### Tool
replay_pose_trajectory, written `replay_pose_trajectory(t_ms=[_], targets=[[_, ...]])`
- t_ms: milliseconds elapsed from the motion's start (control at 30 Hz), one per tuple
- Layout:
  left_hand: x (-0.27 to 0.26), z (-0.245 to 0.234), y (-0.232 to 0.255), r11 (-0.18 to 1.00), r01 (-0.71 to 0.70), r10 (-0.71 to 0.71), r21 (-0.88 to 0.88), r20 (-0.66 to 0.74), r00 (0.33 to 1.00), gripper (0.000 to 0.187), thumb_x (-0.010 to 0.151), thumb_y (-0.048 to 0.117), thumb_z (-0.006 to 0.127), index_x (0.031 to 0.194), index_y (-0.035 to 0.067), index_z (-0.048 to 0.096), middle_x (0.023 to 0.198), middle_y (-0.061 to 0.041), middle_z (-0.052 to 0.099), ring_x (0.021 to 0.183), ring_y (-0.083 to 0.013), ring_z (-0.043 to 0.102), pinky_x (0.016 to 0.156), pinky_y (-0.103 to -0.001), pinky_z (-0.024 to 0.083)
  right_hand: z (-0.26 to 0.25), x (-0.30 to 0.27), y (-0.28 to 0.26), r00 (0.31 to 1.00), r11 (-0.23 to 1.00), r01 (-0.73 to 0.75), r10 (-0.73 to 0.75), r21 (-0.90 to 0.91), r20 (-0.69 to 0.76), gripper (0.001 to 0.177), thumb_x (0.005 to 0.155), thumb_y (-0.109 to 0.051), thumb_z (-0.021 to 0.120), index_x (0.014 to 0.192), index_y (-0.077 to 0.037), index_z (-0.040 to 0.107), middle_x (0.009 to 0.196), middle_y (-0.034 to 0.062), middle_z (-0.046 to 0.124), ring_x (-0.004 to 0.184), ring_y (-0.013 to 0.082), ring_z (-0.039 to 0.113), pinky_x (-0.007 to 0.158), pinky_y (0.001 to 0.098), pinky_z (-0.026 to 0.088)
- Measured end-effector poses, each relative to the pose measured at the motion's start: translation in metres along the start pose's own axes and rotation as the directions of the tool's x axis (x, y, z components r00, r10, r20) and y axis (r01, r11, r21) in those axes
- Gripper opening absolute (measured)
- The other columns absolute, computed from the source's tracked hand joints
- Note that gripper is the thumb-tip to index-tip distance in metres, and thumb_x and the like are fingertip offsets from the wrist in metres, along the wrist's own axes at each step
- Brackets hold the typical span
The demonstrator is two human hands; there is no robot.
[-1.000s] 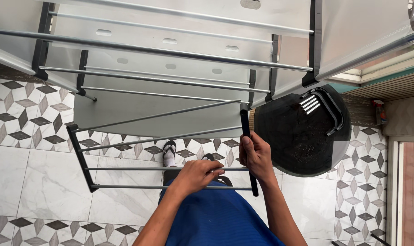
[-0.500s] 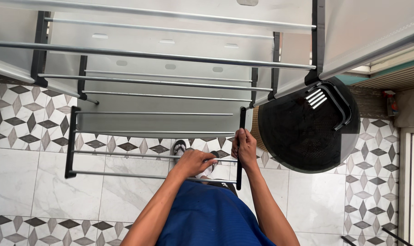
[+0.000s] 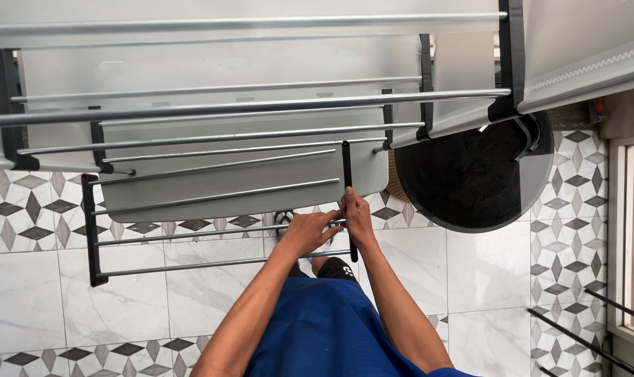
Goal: The person disassembles a metal clothes drying rack by removing multiple horizontal bars and plastic end caps. The person places the removed parts on a nearby round glass table.
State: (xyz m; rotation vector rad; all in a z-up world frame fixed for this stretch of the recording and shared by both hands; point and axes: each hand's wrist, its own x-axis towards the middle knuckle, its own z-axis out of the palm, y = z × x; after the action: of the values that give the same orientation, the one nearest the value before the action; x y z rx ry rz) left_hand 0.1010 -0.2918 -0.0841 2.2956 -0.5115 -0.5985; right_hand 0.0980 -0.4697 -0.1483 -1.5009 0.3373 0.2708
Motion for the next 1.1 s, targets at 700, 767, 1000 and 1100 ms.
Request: replay_pose_trajectory(t_ms=[700, 767, 1000, 1100], targets=[[0.010, 0.002, -0.010, 0.968, -0.159, 0.167, 0.196, -0.026, 0.986, 0.033, 0.102, 0.046, 0.056, 0.096, 0.014, 0.064, 0.059, -0.008, 0.065, 0.049, -0.0320, 0.066, 0.046, -0.046, 0.053, 0.016, 0.003, -0.044, 0.971, 0.939, -0.162, 0.096, -0.304, -0.221, 0.069, 0.102, -0.063, 0.042, 0.068, -0.004, 0.055, 0.056, 0.0005, 0.048, 0.054, 0.0113, 0.048, 0.051, 0.0299, 0.039], [0.010, 0.000, -0.014, 0.955, -0.203, 0.227, 0.218, -0.095, 0.969, 0.032, 0.103, 0.043, 0.056, 0.092, 0.013, 0.061, 0.059, -0.008, 0.065, 0.046, -0.0315, 0.065, 0.042, -0.045, 0.051, 0.019, 0.004, -0.047, 0.972, 0.934, -0.165, 0.099, -0.316, -0.215, 0.069, 0.103, -0.063, 0.042, 0.068, -0.004, 0.055, 0.056, 0.0006, 0.048, 0.054, 0.0108, 0.048, 0.051, 0.0299, 0.040], [0.018, -0.018, -0.009, 0.996, -0.047, 0.061, -0.079, 0.187, 0.981, 0.034, 0.101, 0.045, 0.057, 0.097, 0.015, 0.070, 0.056, -0.012, 0.065, 0.060, -0.0350, 0.069, 0.061, -0.050, 0.054, 0.017, -0.009, -0.044, 0.977, 0.965, -0.127, 0.082, -0.230, -0.195, 0.064, 0.104, -0.056, 0.046, 0.067, -0.005, 0.053, 0.057, -0.0011, 0.045, 0.054, 0.0092, 0.044, 0.049, 0.0277, 0.035], [0.022, -0.023, -0.006, 0.978, 0.107, -0.034, -0.182, 0.361, 0.932, 0.034, 0.100, 0.045, 0.057, 0.100, 0.016, 0.075, 0.060, -0.013, 0.066, 0.062, -0.0346, 0.070, 0.064, -0.050, 0.054, 0.013, -0.016, -0.036, 0.992, 0.993, -0.005, -0.011, -0.120, -0.127, 0.058, 0.107, -0.052, 0.047, 0.070, -0.006, 0.051, 0.060, -0.0029, 0.045, 0.056, 0.0074, 0.042, 0.051, 0.0252, 0.035]])
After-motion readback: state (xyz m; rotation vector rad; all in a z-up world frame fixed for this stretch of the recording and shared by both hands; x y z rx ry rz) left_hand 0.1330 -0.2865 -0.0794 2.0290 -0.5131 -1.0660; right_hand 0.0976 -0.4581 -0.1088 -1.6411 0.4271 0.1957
